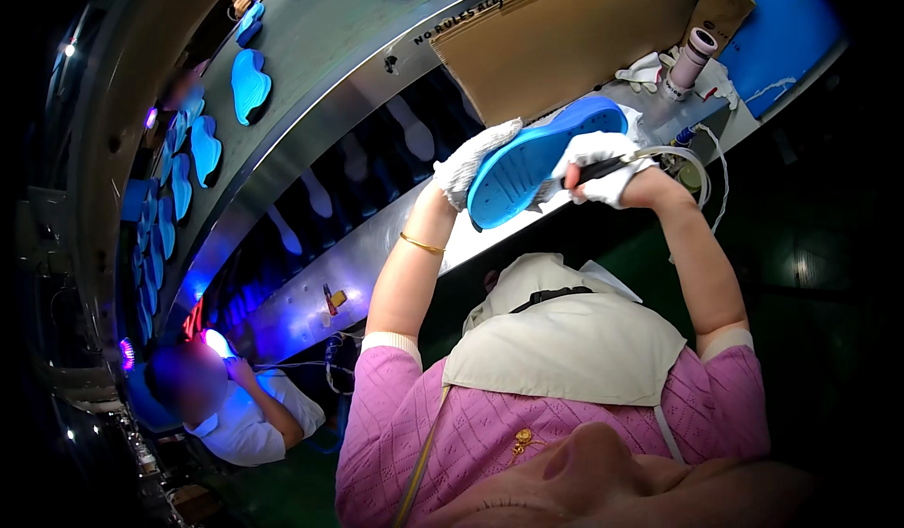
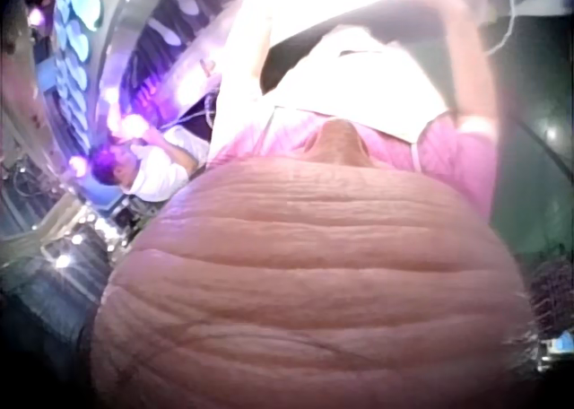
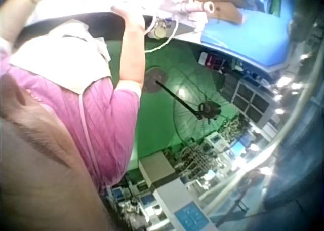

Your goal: The person uses a specialized tool with a brush tip to clean several blue shoe soles, handling them one at a time and wiping different parts of the underside before returning each sole to a rack.

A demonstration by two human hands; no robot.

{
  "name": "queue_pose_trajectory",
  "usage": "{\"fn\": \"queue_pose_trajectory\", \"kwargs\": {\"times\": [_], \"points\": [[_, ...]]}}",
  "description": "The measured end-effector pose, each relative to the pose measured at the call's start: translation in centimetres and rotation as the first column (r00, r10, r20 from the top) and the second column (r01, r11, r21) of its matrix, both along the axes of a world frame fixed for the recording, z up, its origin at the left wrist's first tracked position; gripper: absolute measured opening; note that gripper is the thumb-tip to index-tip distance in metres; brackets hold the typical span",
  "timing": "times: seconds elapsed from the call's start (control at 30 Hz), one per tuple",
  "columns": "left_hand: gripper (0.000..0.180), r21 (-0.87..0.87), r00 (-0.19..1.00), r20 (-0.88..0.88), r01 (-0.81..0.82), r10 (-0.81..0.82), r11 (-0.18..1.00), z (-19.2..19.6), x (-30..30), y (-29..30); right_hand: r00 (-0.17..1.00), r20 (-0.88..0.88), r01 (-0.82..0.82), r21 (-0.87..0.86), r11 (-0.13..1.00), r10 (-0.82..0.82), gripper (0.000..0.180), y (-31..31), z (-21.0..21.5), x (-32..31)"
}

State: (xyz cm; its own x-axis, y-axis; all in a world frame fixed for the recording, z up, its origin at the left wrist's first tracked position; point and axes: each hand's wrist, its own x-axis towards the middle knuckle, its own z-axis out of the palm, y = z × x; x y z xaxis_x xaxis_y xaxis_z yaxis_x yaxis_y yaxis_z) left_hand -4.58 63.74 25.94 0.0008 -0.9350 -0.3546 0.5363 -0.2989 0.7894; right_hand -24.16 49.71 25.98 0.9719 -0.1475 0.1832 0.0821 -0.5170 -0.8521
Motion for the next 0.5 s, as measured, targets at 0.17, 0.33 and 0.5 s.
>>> {"fn": "queue_pose_trajectory", "kwargs": {"times": [0.17,0.33,0.5], "points": [[0.055,-0.101,0.97,-0.24,-0.074,0.048,0.992,-2.1,-1.8,-1.1,0.996,0.051,0.036,0.479,0.877,-0.068,0.013,-0.6,-0.5,-1.1],[0.057,-0.268,0.886,-0.443,-0.276,0.136,0.923,-4.0,-4.7,-1.4,0.967,0.141,0.156,0.333,0.93,-0.212,0.011,-2.2,-1.3,-0.2],[0.08,-0.241,0.897,-0.425,-0.24,0.12,0.94,-4.3,-4.6,0.0,0.796,0.318,0.387,0.387,0.837,-0.515,0.008,-5.2,0.6,0.4]]}}
